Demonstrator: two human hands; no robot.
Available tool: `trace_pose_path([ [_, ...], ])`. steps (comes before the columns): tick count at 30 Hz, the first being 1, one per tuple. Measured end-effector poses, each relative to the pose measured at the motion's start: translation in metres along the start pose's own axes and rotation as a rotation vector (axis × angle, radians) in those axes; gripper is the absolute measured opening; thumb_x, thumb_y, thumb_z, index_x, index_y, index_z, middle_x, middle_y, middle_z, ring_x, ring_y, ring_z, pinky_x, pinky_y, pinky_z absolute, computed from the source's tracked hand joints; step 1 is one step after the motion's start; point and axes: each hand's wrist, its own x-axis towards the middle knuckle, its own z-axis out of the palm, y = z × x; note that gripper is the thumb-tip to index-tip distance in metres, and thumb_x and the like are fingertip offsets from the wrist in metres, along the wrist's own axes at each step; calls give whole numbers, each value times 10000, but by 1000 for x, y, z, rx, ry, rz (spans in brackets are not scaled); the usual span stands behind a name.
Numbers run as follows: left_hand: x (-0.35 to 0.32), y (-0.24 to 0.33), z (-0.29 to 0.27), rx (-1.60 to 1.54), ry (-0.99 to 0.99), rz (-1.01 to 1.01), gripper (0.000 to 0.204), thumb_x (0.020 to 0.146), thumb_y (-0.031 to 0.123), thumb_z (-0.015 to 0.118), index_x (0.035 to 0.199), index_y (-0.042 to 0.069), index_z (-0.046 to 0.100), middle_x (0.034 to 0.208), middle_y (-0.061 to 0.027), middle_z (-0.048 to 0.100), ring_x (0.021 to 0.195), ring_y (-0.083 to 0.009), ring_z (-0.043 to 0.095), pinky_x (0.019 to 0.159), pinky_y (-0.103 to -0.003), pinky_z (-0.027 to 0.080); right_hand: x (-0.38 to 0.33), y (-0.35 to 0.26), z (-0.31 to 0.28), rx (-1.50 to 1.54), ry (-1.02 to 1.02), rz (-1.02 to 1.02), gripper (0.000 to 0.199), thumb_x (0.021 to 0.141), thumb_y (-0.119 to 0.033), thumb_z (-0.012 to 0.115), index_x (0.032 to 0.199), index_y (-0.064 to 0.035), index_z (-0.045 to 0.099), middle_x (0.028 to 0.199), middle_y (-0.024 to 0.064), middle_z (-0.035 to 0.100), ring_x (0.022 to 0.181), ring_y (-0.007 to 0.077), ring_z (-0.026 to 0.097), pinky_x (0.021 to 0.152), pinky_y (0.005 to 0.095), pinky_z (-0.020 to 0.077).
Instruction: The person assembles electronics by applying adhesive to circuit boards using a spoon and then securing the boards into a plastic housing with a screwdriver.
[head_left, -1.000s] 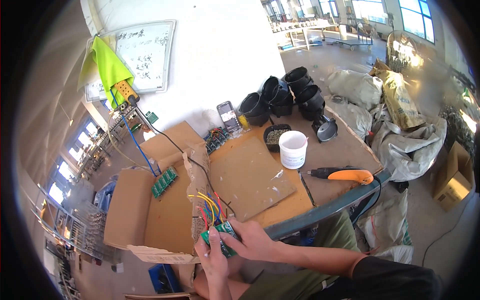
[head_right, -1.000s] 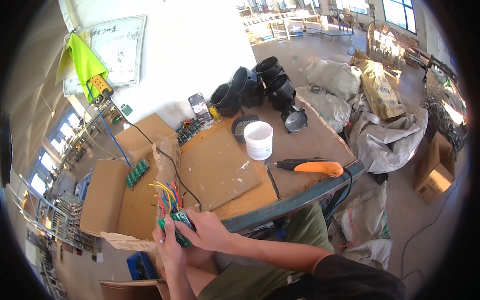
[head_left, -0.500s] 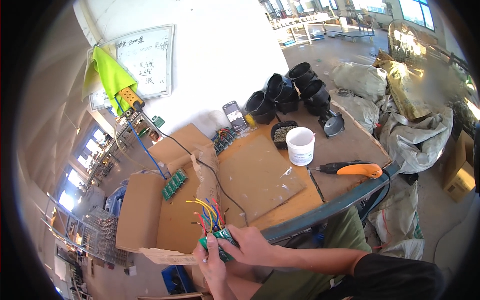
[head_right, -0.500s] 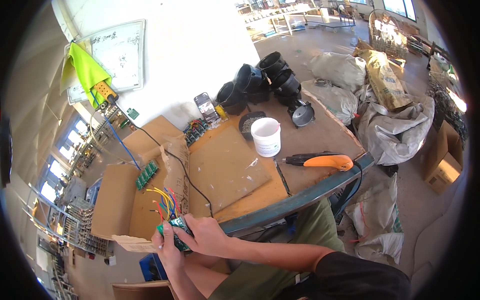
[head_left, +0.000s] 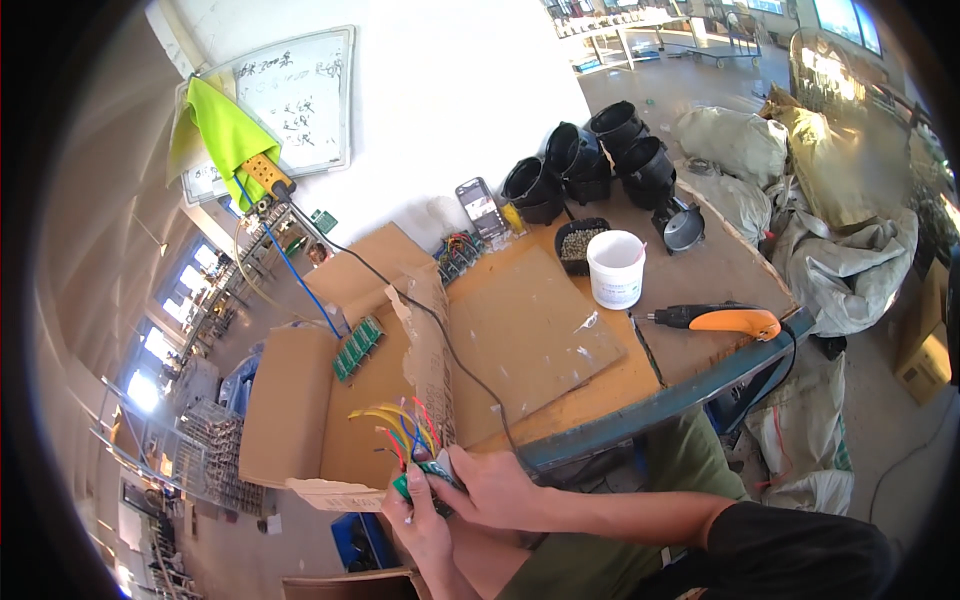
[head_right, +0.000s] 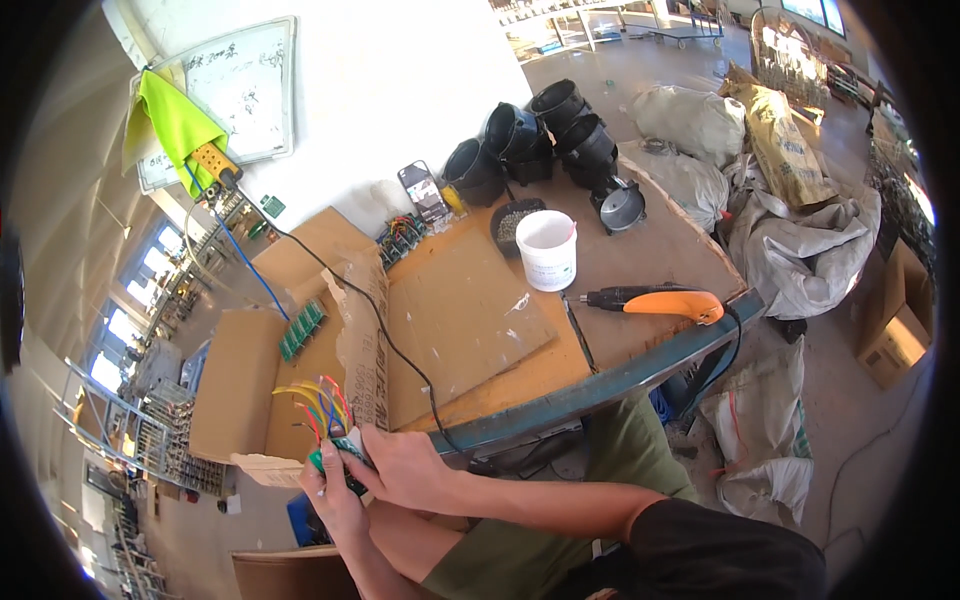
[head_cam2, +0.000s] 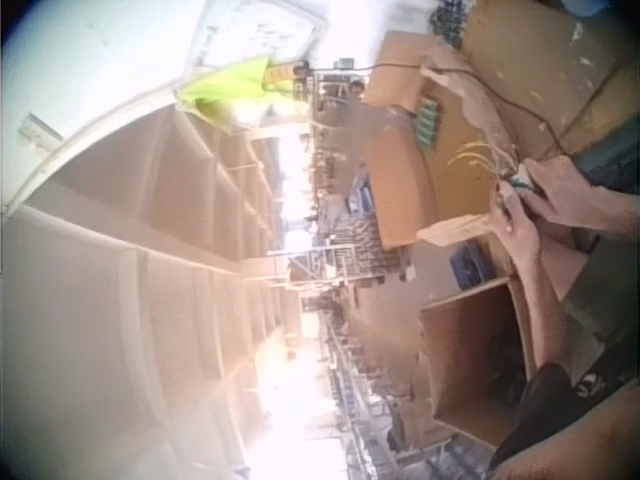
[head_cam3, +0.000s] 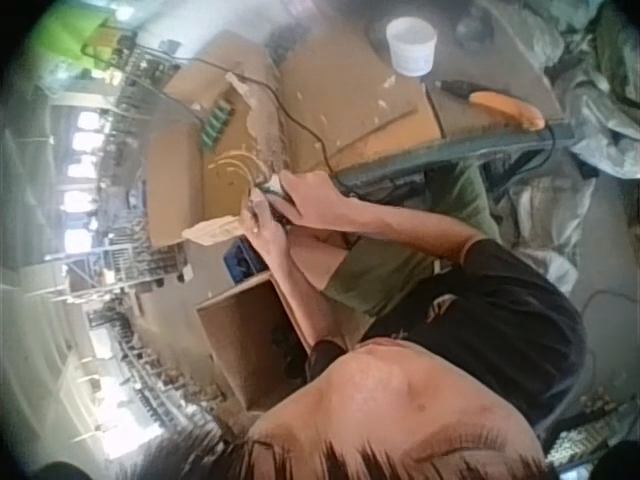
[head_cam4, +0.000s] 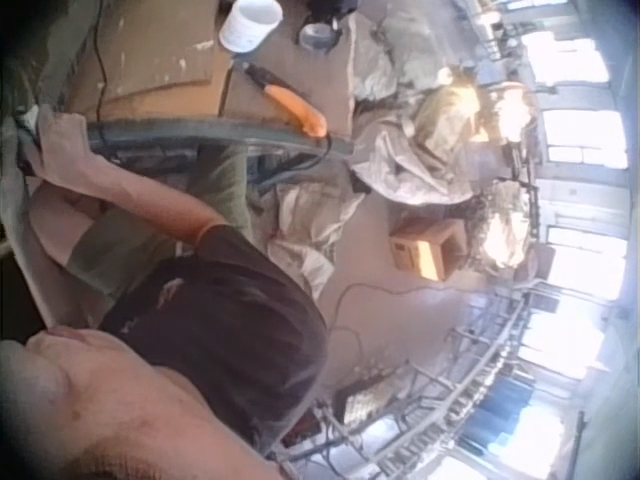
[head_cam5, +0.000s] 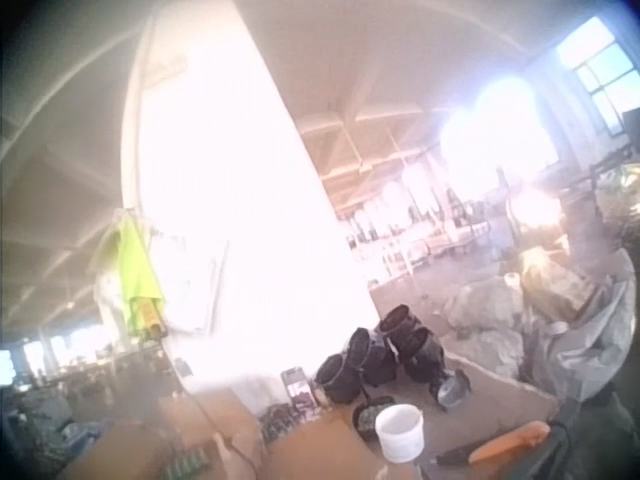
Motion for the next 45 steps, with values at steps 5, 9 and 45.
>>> trace_pose_path([
  [5,15,10,7,196,24,76,297,1044,214,496,989,-59,600,762,-82,663,599,-135,616,557,-263,489,10,18,-8,11,5,125,327,970,-326,601,901,-14,527,644,212,601,624,424,623,547,491,479],
  [9,71,9,-24,420,62,-1,349,1004,285,563,1067,-55,607,829,-159,686,698,-287,679,653,-356,533,25,47,-34,496,52,471,351,1006,-393,561,912,-56,532,635,88,548,543,255,555,495,363,414],
  [45,-21,-27,103,-964,120,-367,175,1005,162,584,938,5,624,837,-125,697,706,-177,670,519,-314,531,-5,37,-113,599,-429,850,369,1066,-329,409,1104,-10,590,776,30,606,642,86,553,520,214,391],
])
